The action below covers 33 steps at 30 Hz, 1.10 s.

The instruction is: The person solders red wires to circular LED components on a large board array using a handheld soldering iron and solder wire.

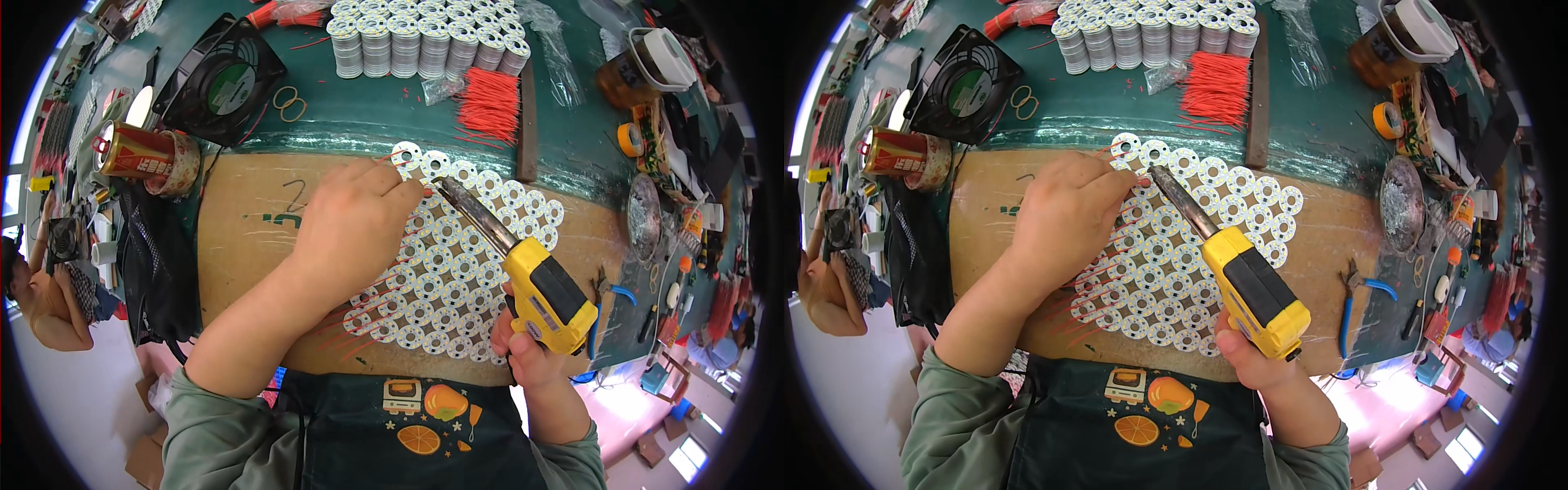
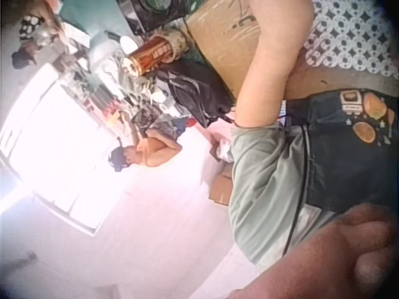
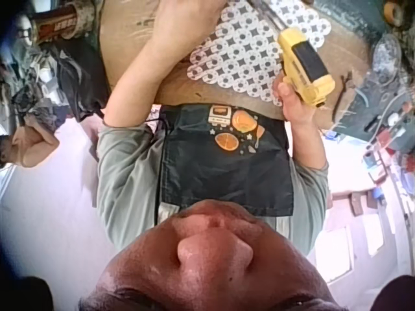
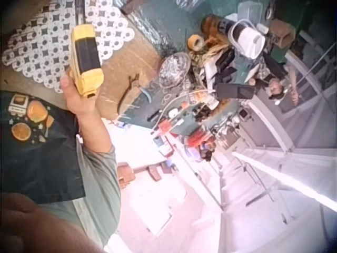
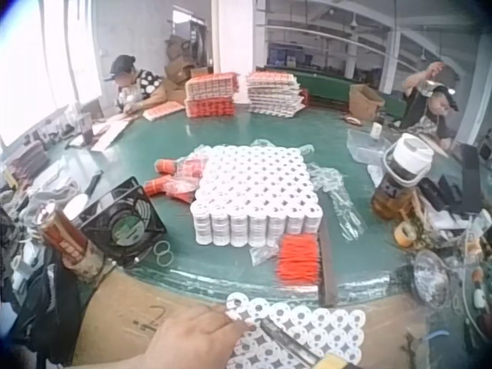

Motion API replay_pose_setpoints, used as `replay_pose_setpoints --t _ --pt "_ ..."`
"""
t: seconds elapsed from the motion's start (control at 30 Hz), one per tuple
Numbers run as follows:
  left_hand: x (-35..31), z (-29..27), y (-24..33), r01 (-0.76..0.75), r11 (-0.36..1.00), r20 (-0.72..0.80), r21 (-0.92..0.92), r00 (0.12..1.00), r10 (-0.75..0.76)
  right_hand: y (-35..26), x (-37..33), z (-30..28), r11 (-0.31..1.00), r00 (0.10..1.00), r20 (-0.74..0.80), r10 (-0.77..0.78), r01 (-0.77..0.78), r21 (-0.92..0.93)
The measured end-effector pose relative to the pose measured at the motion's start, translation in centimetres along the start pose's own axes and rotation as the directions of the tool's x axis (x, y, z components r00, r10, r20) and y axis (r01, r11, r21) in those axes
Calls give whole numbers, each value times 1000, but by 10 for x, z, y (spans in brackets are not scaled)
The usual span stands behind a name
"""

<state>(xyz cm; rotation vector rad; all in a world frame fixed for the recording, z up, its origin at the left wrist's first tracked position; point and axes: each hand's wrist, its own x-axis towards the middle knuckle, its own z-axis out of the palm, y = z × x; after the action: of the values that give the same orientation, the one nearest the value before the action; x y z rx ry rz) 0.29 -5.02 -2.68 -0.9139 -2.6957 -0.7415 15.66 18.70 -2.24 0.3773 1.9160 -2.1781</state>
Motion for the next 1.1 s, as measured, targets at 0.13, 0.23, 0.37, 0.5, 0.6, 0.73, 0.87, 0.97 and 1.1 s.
replay_pose_setpoints --t 0.13,0.23,0.37,0.5,0.6,0.73,0.87,0.97,1.1 --pt "0 -1 0 4 1000 15 3 1000 -4 4 -1 -3 999 1000 22 -16 17 -39" --pt "-1 -2 0 12 1000 22 2 1000 -12 4 -1 0 1000 1000 20 3 -3 -5" --pt "0 -2 1 4 1000 25 6 1000 -4 3 -1 1 1000 1000 24 8 -8 15" --pt "-1 -2 0 -2 1000 30 4 1000 2 5 -2 -1 1000 999 30 13 -13 8" --pt "-1 -2 -1 -7 1000 23 3 1000 7 6 -2 -2 1000 999 37 21 -21 -8" --pt "0 -1 -1 -4 1000 13 2 1000 4 6 -1 -1 999 999 42 6 -4 -41" --pt "0 -1 0 4 1000 24 -9 1000 -4 7 -2 -1 999 1000 28 5 -4 -38" --pt "0 -1 0 5 1000 22 -10 1000 -5 2 -1 -1 1000 999 36 -1 1 -13" --pt "-1 0 0 3 1000 17 -8 1000 -3 -3 -4 1 992 999 37 21 -26 124"
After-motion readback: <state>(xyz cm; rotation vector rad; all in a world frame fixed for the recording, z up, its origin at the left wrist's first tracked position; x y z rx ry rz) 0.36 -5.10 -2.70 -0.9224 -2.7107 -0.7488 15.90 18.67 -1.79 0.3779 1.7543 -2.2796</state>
